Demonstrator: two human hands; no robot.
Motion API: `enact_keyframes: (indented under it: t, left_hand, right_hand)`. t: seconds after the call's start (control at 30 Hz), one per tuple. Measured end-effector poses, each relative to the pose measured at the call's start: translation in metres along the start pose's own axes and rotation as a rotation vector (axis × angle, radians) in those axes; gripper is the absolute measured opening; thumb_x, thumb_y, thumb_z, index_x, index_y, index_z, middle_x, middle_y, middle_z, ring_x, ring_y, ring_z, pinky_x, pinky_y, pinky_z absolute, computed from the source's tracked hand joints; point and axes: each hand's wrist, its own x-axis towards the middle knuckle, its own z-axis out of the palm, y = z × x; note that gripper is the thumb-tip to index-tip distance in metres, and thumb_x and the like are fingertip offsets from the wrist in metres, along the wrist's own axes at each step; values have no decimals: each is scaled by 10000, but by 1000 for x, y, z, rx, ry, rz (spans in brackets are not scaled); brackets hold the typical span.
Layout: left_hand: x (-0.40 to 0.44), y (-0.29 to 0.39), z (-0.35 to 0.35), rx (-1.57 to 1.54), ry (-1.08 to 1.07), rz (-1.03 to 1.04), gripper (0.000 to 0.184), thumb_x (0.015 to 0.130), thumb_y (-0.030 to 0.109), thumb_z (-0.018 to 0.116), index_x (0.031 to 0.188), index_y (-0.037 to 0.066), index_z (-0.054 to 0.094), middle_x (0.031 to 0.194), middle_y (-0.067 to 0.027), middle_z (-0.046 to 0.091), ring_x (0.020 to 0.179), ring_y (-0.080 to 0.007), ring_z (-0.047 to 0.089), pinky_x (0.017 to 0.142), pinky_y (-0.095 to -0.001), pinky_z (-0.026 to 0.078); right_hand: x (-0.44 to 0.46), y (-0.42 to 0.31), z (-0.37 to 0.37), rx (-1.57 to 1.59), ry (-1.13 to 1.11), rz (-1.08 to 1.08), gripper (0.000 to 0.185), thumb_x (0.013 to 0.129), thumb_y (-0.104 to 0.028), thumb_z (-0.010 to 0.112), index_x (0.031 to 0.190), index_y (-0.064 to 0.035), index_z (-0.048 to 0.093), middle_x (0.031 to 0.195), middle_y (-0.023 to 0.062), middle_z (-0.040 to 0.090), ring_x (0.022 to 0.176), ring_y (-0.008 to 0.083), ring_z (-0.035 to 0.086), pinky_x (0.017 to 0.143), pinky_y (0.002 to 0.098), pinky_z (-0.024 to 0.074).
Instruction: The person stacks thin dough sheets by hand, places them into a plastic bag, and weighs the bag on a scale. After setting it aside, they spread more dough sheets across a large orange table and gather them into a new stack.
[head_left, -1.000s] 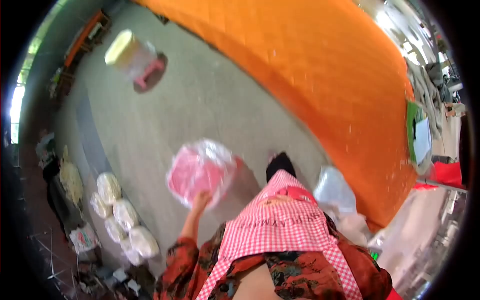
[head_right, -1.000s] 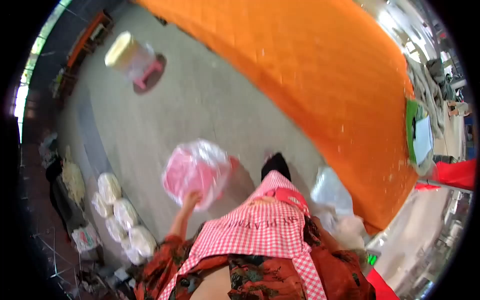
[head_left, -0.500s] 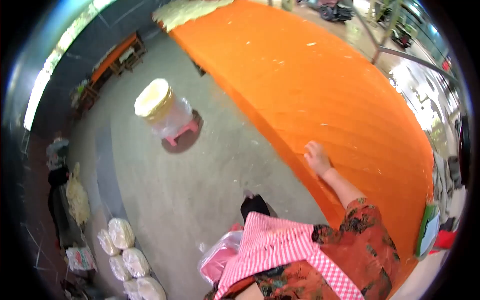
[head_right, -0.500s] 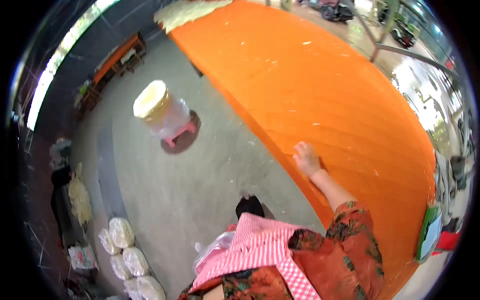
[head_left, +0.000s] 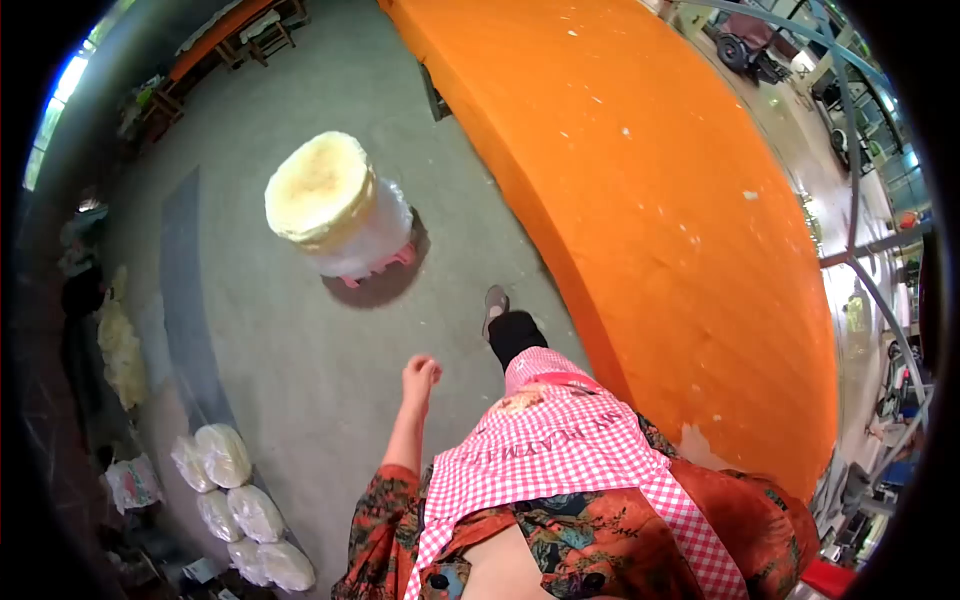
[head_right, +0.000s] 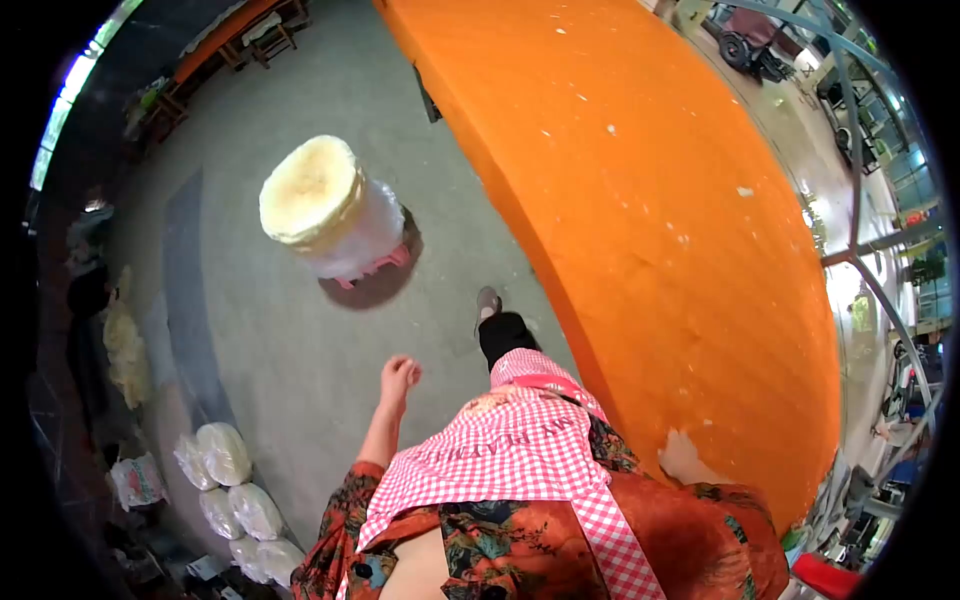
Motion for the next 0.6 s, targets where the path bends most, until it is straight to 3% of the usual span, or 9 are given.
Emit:
enact_keyframes:
  t: [0.1,0.2,0.23,0.27,0.3,0.37,0.43,0.5,0.6]
  left_hand:
    - [97,119,35,-23,-47,154,164,885,84,571,1012,-20,571,805,-68,622,691,-138,581,634,-242,472]
    - [164,193,42,-15,-4,-25,166,869,46,582,1029,4,581,849,-47,616,721,-115,579,657,-246,478]
    - [193,207,36,115,-20,48,158,868,49,587,1021,9,590,855,-43,618,732,-107,579,662,-241,476]
    - [219,214,25,232,-35,114,150,868,51,593,1013,14,600,860,-38,619,742,-99,580,666,-236,475]
    - [239,215,13,341,-46,170,142,867,53,598,1005,18,609,866,-34,621,753,-91,581,671,-232,473]
    - [302,223,-11,331,68,243,149,848,37,615,996,24,621,822,-11,610,743,-96,569,659,-241,472]
    - [345,283,-15,414,185,80,217,833,88,640,1037,24,601,885,-79,625,771,-184,605,712,-304,499]
    - [407,313,-34,780,246,378,270,793,99,660,1043,20,593,996,-148,591,839,-271,611,759,-349,501]
    - [500,332,-80,1062,139,311,334,757,95,648,1076,26,580,1140,-198,523,1041,-381,525,915,-415,441]
  right_hand:
    - [111,-50,-76,74,-96,127,312,840,-259,617,1046,-34,555,1073,216,566,956,392,573,760,467,496]
    - [190,-87,-171,143,-255,298,296,863,-281,597,1015,-27,592,1051,223,603,914,383,600,745,453,503]
    - [222,-91,-198,146,-314,355,295,871,-288,591,1004,-25,604,1044,225,615,900,380,608,741,448,505]
    - [290,-94,-192,170,92,268,281,897,-276,565,898,0,621,914,224,645,828,364,625,686,431,498]
    - [362,-121,-216,234,407,0,269,906,-249,563,845,10,605,807,187,637,720,319,620,617,413,480]
    - [473,-256,-303,871,596,-56,209,870,-158,604,754,-20,498,690,166,518,655,227,555,569,399,400]
    - [551,-386,-393,602,598,-429,125,835,-122,620,887,-16,578,856,150,571,812,317,570,706,379,463]
    - [614,-505,-450,494,739,-735,157,818,-132,640,936,-36,599,980,145,570,945,340,548,791,421,463]
    - [710,-628,-494,396,591,-678,278,789,-254,688,931,-38,587,996,138,563,993,336,530,832,408,457]
